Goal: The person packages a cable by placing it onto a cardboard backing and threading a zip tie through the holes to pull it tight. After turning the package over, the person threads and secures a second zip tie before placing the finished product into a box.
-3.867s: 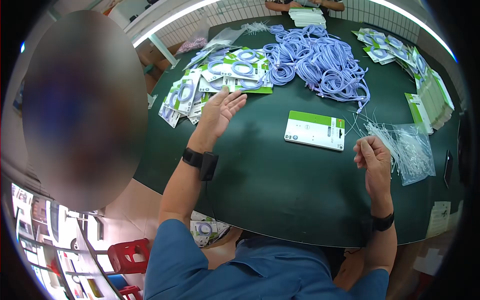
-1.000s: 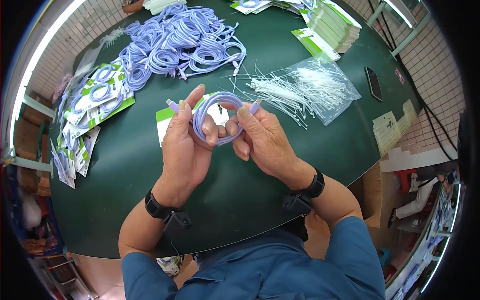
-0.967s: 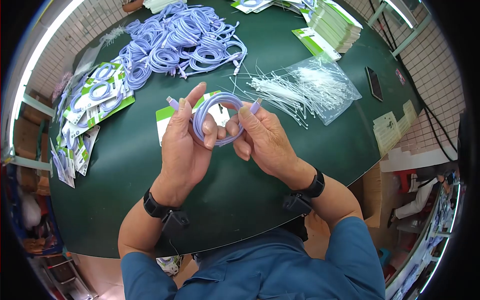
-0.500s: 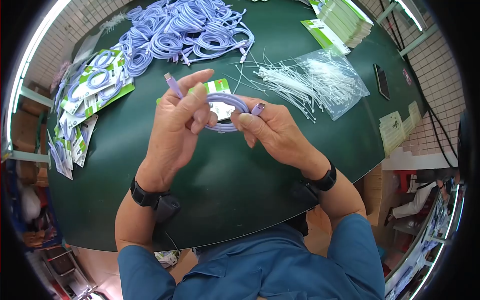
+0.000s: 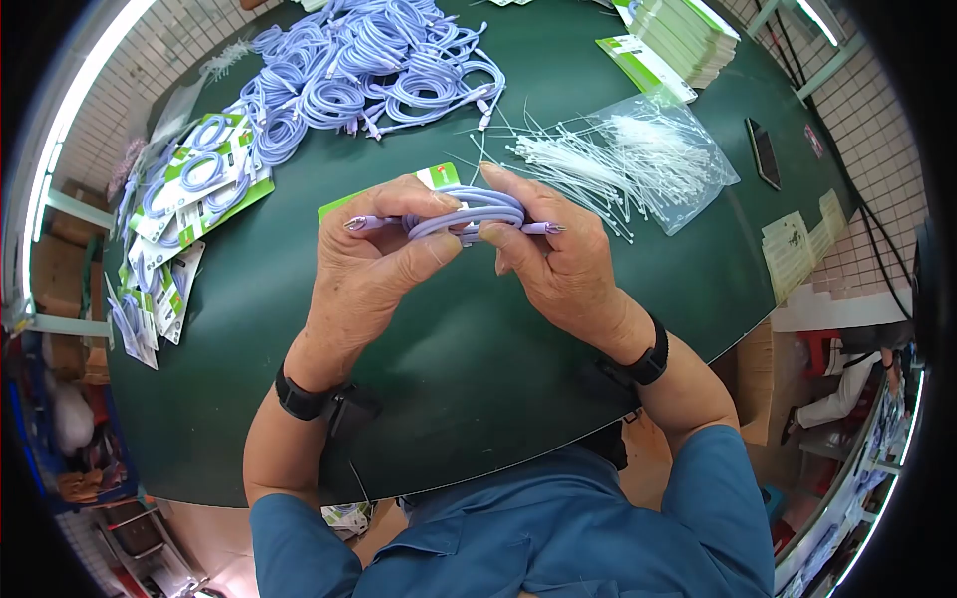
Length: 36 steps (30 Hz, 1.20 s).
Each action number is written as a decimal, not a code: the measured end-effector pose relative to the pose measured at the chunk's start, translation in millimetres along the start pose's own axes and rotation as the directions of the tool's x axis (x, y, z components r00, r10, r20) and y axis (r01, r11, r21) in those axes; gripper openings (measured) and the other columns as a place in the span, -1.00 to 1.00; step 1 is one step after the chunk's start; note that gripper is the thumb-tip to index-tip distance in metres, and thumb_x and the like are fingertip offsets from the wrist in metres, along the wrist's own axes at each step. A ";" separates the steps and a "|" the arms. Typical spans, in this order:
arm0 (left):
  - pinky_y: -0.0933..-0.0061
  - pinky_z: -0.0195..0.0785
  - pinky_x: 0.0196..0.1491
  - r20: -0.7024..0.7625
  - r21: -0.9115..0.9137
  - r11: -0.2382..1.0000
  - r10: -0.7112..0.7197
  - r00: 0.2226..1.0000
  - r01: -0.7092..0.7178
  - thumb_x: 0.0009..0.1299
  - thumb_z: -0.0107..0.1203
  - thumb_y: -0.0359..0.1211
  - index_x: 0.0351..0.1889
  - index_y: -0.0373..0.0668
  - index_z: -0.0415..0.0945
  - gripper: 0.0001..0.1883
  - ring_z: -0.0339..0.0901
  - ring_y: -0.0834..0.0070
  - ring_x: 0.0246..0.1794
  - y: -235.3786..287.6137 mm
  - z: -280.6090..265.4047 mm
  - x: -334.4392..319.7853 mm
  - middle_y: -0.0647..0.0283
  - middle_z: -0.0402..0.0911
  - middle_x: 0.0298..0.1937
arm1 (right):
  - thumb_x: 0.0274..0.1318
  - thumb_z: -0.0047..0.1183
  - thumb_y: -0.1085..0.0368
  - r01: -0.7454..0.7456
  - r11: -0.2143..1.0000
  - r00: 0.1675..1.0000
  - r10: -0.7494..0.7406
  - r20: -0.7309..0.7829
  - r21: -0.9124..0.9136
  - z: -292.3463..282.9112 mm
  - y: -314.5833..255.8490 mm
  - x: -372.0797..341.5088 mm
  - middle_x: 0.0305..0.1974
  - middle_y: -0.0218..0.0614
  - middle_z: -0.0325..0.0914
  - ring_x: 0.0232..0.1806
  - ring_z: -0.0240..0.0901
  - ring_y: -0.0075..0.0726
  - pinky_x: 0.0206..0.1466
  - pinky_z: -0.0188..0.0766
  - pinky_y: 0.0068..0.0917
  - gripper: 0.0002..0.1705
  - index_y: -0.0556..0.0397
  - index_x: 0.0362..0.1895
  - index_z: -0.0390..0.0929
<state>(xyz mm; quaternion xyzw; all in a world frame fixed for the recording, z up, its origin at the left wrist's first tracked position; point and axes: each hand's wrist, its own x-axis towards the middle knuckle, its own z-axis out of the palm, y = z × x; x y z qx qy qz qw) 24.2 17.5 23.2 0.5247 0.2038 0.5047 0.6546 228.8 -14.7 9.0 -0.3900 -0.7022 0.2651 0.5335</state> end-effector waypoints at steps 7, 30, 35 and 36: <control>0.43 0.49 0.06 0.098 0.029 0.996 0.082 0.992 -0.085 0.33 0.35 -0.63 -0.06 -0.19 0.74 -0.75 0.57 0.48 -0.07 -4.2 -7.6 1.1 0.22 0.65 -0.08 | 0.36 0.21 0.44 -0.029 0.999 1.000 0.029 -0.002 0.038 -1.4 -1.2 0.7 -0.22 -0.30 0.65 -0.46 0.53 -0.60 -0.40 0.50 -0.60 -0.47 0.19 0.38 0.49; 0.18 0.54 0.16 0.037 -0.217 0.968 -0.121 0.992 0.126 0.61 0.16 -0.28 -0.13 -0.23 0.56 -0.81 0.64 0.39 -0.05 -8.5 -12.7 3.8 0.23 0.59 -0.19 | 0.34 0.25 0.39 -0.189 0.973 0.982 0.184 0.049 0.132 -5.5 -3.3 0.7 -0.36 -0.36 0.64 -0.50 0.51 -0.64 -0.44 0.46 -0.63 -0.44 0.24 0.38 0.48; 0.17 0.54 0.16 0.037 -0.221 0.969 -0.107 0.994 0.113 0.62 0.14 -0.26 -0.14 -0.20 0.54 -0.80 0.65 0.38 -0.08 -13.2 -15.3 3.6 0.23 0.60 -0.20 | 0.34 0.24 0.40 -0.226 0.962 0.974 0.218 0.067 0.154 -4.6 -4.0 1.3 -0.37 -0.37 0.63 -0.50 0.50 -0.64 -0.44 0.45 -0.63 -0.46 0.25 0.36 0.50; 0.17 0.54 0.16 0.028 -0.224 0.969 -0.103 0.994 0.107 0.61 0.15 -0.27 -0.10 -0.22 0.55 -0.81 0.65 0.39 -0.08 -13.8 -15.2 3.3 0.23 0.61 -0.18 | 0.34 0.24 0.40 -0.225 0.962 0.974 0.217 0.068 0.155 -4.4 -4.1 1.2 -0.37 -0.37 0.63 -0.50 0.50 -0.64 -0.44 0.45 -0.63 -0.46 0.25 0.36 0.50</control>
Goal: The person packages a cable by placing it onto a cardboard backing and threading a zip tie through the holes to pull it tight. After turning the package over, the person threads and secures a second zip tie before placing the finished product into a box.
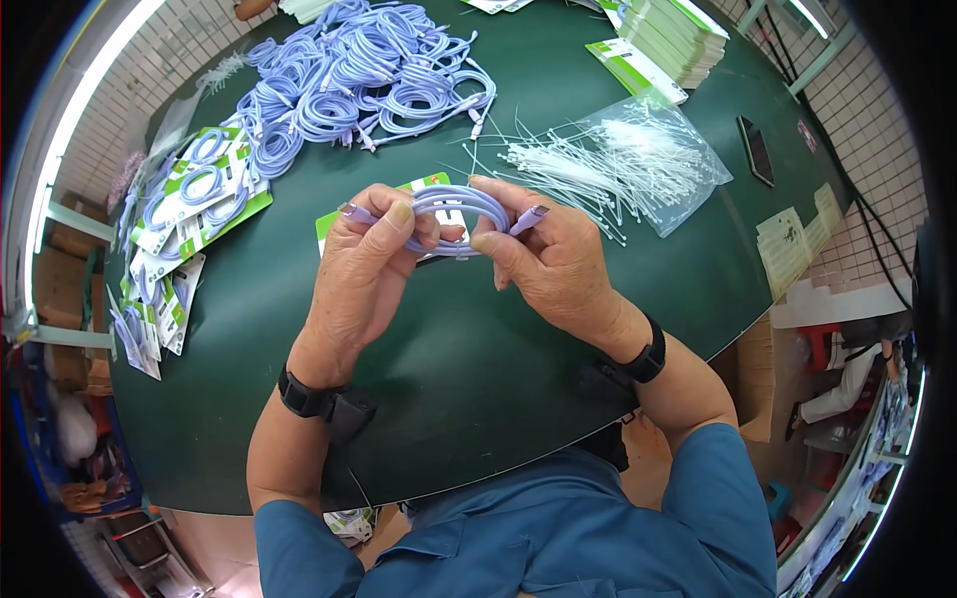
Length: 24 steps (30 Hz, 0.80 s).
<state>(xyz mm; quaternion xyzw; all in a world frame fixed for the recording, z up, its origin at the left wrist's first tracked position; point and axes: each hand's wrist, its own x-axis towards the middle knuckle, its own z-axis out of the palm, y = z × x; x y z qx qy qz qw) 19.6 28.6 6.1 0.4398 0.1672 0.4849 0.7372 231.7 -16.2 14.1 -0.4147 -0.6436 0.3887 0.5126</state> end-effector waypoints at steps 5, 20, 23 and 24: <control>0.24 0.54 0.14 -0.011 0.106 0.991 0.086 0.996 -0.085 0.56 0.22 -0.29 0.08 -0.27 0.56 -0.73 0.65 0.42 -0.10 2.2 12.0 -2.7 0.19 0.64 -0.12 | 0.30 0.27 0.42 0.143 0.986 0.988 -0.147 -0.039 -0.079 -0.2 4.0 0.6 -0.34 -0.34 0.64 -0.50 0.51 -0.62 -0.46 0.45 -0.62 -0.47 0.24 0.33 0.53; 0.47 0.48 -0.13 -0.075 -0.022 0.999 0.042 0.996 -0.044 0.49 0.32 -0.32 0.29 -0.28 0.44 -0.52 0.49 0.59 -0.34 -6.3 15.1 -3.2 0.23 0.64 -0.17 | 0.41 0.17 0.34 0.074 0.997 0.995 -0.073 0.063 -0.005 -6.5 -1.2 3.4 -0.37 -0.36 0.57 -0.53 0.48 -0.60 -0.49 0.39 -0.57 -0.57 0.20 0.29 0.57; 0.51 0.45 -0.21 -0.173 -0.076 0.988 -0.147 0.974 0.135 0.49 0.30 -0.35 0.26 -0.28 0.44 -0.56 0.42 0.66 -0.43 -6.6 12.9 -3.0 0.29 0.62 -0.24 | 0.55 0.01 0.17 -0.327 0.927 0.907 0.253 0.337 0.182 -8.9 10.2 7.1 -0.42 -0.42 0.49 -0.57 0.40 -0.61 -0.48 0.37 -0.59 -0.66 0.18 0.11 0.62; 0.53 0.43 -0.24 -0.202 -0.011 0.981 -0.191 0.961 0.193 0.49 0.28 -0.38 0.25 -0.29 0.44 -0.58 0.40 0.67 -0.46 -5.9 13.6 -2.7 0.29 0.62 -0.25 | 0.55 0.01 0.17 -0.328 0.927 0.907 0.254 0.336 0.182 -9.8 12.2 8.2 -0.42 -0.42 0.49 -0.57 0.40 -0.61 -0.48 0.37 -0.59 -0.66 0.18 0.11 0.62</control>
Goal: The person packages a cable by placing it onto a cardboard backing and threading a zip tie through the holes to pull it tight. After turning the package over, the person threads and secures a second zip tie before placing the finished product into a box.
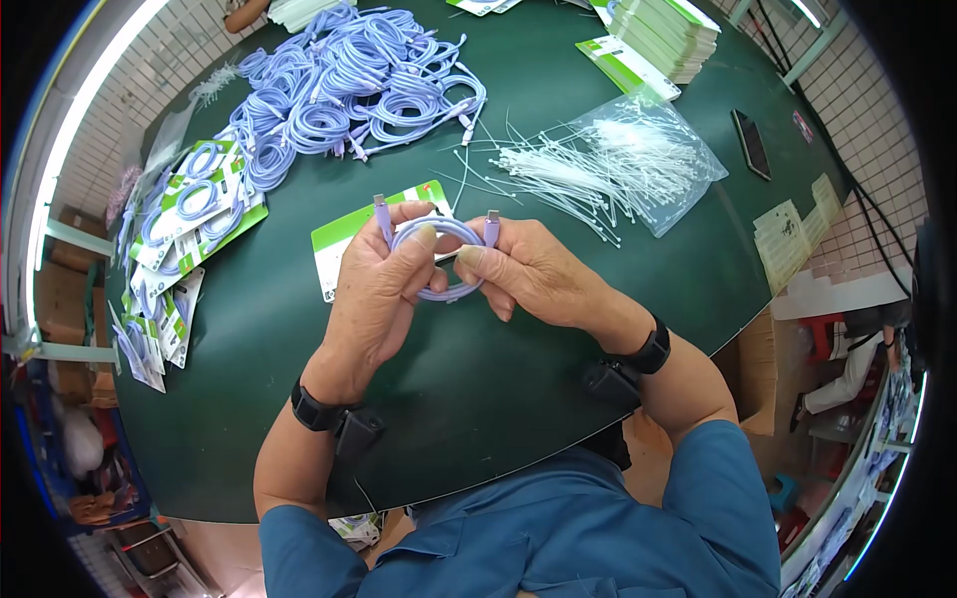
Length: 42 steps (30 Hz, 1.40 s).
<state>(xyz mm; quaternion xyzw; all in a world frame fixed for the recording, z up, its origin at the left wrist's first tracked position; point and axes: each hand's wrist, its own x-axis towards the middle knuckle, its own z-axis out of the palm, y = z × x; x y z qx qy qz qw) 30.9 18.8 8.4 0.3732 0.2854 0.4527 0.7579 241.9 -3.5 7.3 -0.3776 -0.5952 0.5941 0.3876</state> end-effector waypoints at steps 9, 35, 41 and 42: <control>0.58 0.34 -0.48 -0.122 0.546 0.836 0.016 0.992 0.053 0.36 0.19 -0.55 0.10 -0.32 0.55 -0.67 0.44 0.69 -0.61 0.4 0.8 0.9 0.32 0.64 -0.44 | 0.62 -0.16 0.00 -0.092 0.986 0.967 0.122 0.223 -0.140 -10.5 -1.2 4.5 -0.45 -0.45 0.42 -0.45 0.39 -0.55 -0.41 0.40 -0.53 -0.54 0.10 -0.26 0.48; 0.65 0.40 -0.54 -0.125 0.672 0.740 0.172 0.977 -0.044 0.31 0.22 -0.61 0.00 -0.36 0.64 -0.72 0.57 0.68 -0.58 -11.1 12.4 -29.9 0.27 0.70 -0.48 | 0.49 -0.06 0.01 0.000 0.960 0.914 0.114 0.389 -0.282 -5.1 -12.4 1.7 -0.58 -0.32 0.34 -0.53 0.25 -0.43 -0.39 0.25 -0.37 -0.49 0.18 -0.40 0.47; 0.63 0.41 -0.53 -0.179 0.641 0.766 0.092 0.980 0.045 0.29 0.25 -0.59 0.13 -0.38 0.58 -0.59 0.55 0.67 -0.62 -16.4 2.3 -11.1 0.29 0.68 -0.51 | 0.48 -0.05 0.00 -0.006 0.938 0.933 0.130 0.337 -0.346 -10.6 4.8 6.0 -0.59 -0.35 0.31 -0.54 0.23 -0.47 -0.41 0.25 -0.39 -0.48 0.18 -0.43 0.45; 0.62 0.42 -0.52 -0.168 0.687 0.726 0.108 0.980 0.038 0.29 0.26 -0.58 0.18 -0.38 0.56 -0.55 0.54 0.67 -0.63 -14.9 3.3 -11.8 0.31 0.67 -0.52 | 0.48 -0.06 0.01 -0.014 0.933 0.932 0.142 0.334 -0.359 -11.3 4.1 6.6 -0.59 -0.37 0.32 -0.53 0.23 -0.49 -0.42 0.24 -0.41 -0.49 0.17 -0.44 0.45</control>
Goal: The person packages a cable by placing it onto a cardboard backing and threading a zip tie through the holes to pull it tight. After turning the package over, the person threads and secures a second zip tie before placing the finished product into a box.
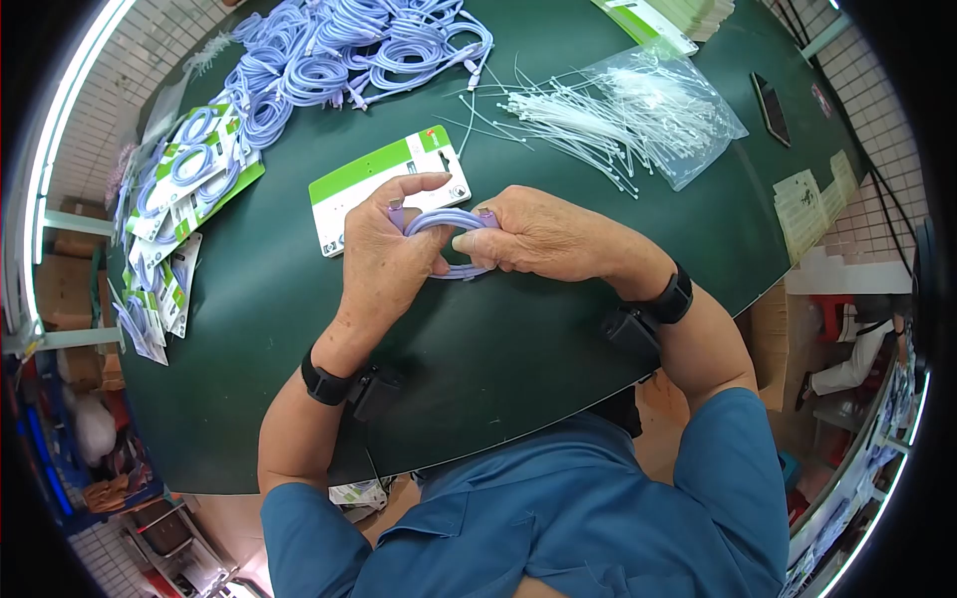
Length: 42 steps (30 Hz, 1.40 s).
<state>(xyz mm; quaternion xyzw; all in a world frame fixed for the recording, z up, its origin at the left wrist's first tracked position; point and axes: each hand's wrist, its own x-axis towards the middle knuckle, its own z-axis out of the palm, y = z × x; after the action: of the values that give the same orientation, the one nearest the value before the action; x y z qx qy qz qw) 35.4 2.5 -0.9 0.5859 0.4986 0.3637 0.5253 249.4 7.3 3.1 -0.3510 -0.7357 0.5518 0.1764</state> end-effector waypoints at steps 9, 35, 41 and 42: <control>0.60 0.48 -0.36 -0.233 0.386 0.687 0.718 0.656 -0.615 0.27 0.33 -0.54 0.37 -0.34 0.40 -0.35 0.67 0.48 -0.14 28.0 -8.5 -1.9 0.06 0.67 0.01 | 0.51 -0.03 0.01 -0.027 0.987 0.971 0.064 -0.229 0.158 -10.4 -16.0 -10.9 -0.54 -0.50 0.38 -0.50 0.24 -0.62 -0.43 0.25 -0.55 -0.48 0.16 -0.45 0.51; 0.34 0.47 -0.35 0.169 0.375 0.421 0.845 0.507 -0.826 0.12 0.47 -0.57 0.02 -0.11 0.74 -0.55 0.59 0.38 -0.40 14.5 15.7 -2.7 0.28 0.65 -0.36 | 0.38 0.24 0.22 0.189 0.631 0.955 0.060 -0.290 0.753 -15.6 -11.9 -14.0 -0.26 -0.34 0.56 -0.49 0.33 -0.72 -0.48 0.24 -0.72 -0.37 0.23 0.37 0.31; 0.37 0.44 -0.38 0.174 0.298 0.429 0.854 0.491 -0.853 0.13 0.47 -0.56 -0.06 -0.10 0.76 -0.62 0.58 0.40 -0.41 19.3 5.5 0.9 0.29 0.64 -0.38 | 0.35 0.26 0.24 0.144 0.846 0.934 0.056 -0.354 0.513 -16.8 -27.2 -21.0 -0.15 -0.31 0.58 -0.40 0.44 -0.62 -0.39 0.36 -0.65 -0.36 0.21 0.39 0.32; 0.37 0.44 -0.38 0.160 0.305 0.428 0.857 0.489 -0.851 0.13 0.47 -0.56 -0.06 -0.10 0.76 -0.62 0.58 0.40 -0.41 20.8 2.8 1.5 0.29 0.64 -0.38 | 0.35 0.26 0.24 0.138 0.852 0.938 0.052 -0.344 0.505 -17.3 -28.0 -22.5 -0.15 -0.31 0.58 -0.40 0.44 -0.62 -0.39 0.36 -0.65 -0.36 0.21 0.39 0.32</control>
<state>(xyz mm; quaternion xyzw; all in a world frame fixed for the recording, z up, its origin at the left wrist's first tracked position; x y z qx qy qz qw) 42.6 4.3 18.8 0.8352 0.1937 0.4914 0.1531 267.1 -0.8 37.9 -0.3642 -0.5234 0.6561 0.4037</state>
